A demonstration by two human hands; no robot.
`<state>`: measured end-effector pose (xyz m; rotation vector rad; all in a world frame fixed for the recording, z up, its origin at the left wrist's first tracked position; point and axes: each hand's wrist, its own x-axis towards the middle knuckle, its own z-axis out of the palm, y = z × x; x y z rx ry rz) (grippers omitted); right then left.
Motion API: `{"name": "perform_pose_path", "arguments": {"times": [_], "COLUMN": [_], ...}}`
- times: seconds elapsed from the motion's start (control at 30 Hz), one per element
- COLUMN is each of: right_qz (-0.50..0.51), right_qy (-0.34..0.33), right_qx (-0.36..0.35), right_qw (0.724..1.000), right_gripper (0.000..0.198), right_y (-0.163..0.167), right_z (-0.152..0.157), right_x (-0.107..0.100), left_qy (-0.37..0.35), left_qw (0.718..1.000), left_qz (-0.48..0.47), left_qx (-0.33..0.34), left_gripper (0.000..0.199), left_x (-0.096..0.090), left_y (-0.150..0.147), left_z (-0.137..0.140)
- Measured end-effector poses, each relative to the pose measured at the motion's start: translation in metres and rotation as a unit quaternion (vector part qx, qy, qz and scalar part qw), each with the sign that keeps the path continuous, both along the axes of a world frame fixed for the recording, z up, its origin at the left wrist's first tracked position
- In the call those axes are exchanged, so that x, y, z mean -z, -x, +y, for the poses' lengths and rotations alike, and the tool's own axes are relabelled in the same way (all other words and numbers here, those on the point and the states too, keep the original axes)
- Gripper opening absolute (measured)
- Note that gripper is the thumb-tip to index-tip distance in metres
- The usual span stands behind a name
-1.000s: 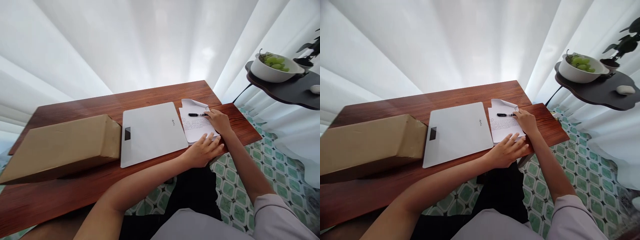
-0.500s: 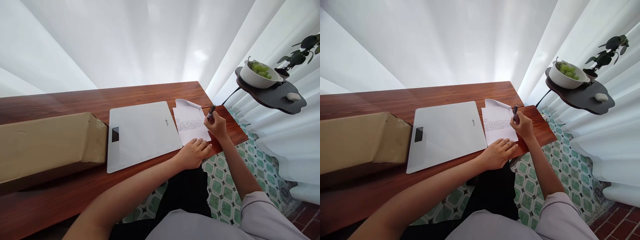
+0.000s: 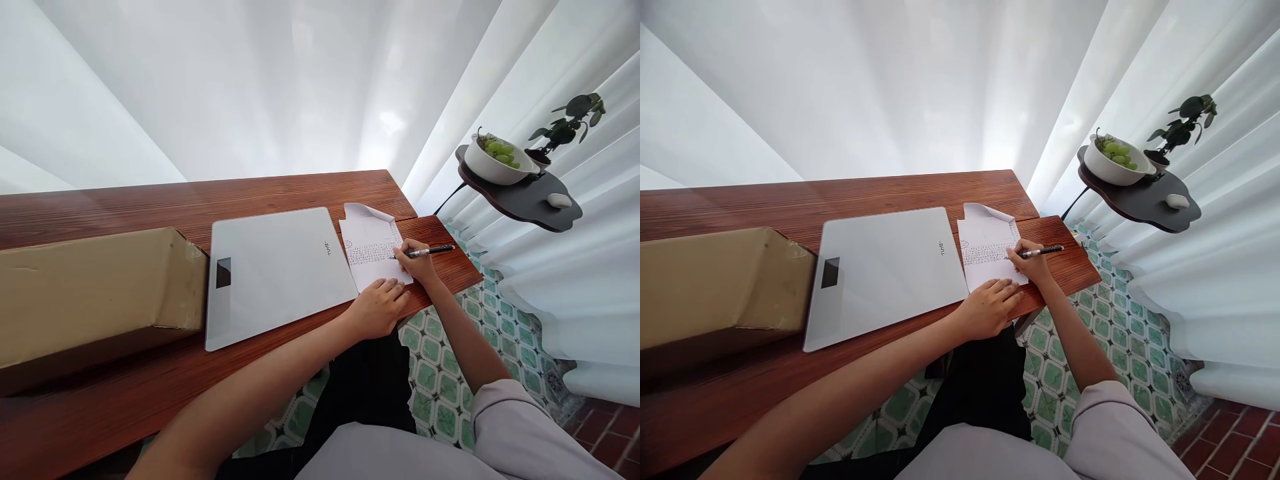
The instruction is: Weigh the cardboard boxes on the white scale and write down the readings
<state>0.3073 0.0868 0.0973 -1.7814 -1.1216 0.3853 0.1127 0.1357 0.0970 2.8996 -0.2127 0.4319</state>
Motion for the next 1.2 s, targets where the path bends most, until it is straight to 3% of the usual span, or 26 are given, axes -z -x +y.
{"name": "perform_pose_path", "arguments": {"times": [0.27,0.47,1.2], "right_qz": [0.038,0.028,0.043], "right_qy": [0.023,0.032,0.051], "right_qx": [-0.021,-0.022,-0.008], "right_qw": [0.999,0.999,0.998], "right_gripper": [0.029,0.037,0.035], "right_y": [0.0009,0.0010,0.0040], "right_z": [0.0054,0.0068,0.0096], "right_x": [0.0009,0.0019,0.0016], "left_qy": [0.009,0.005,-0.012], "left_qw": [1.000,1.000,1.000], "left_qz": [0.001,-0.011,-0.002], "left_qx": [0.000,-0.002,-0.001], "left_gripper": [0.038,0.038,0.041], "left_x": [0.0037,0.0072,0.0051], "left_y": [-0.0010,-0.0026,-0.0027], "left_z": [0.0010,0.0001,-0.0008]}}
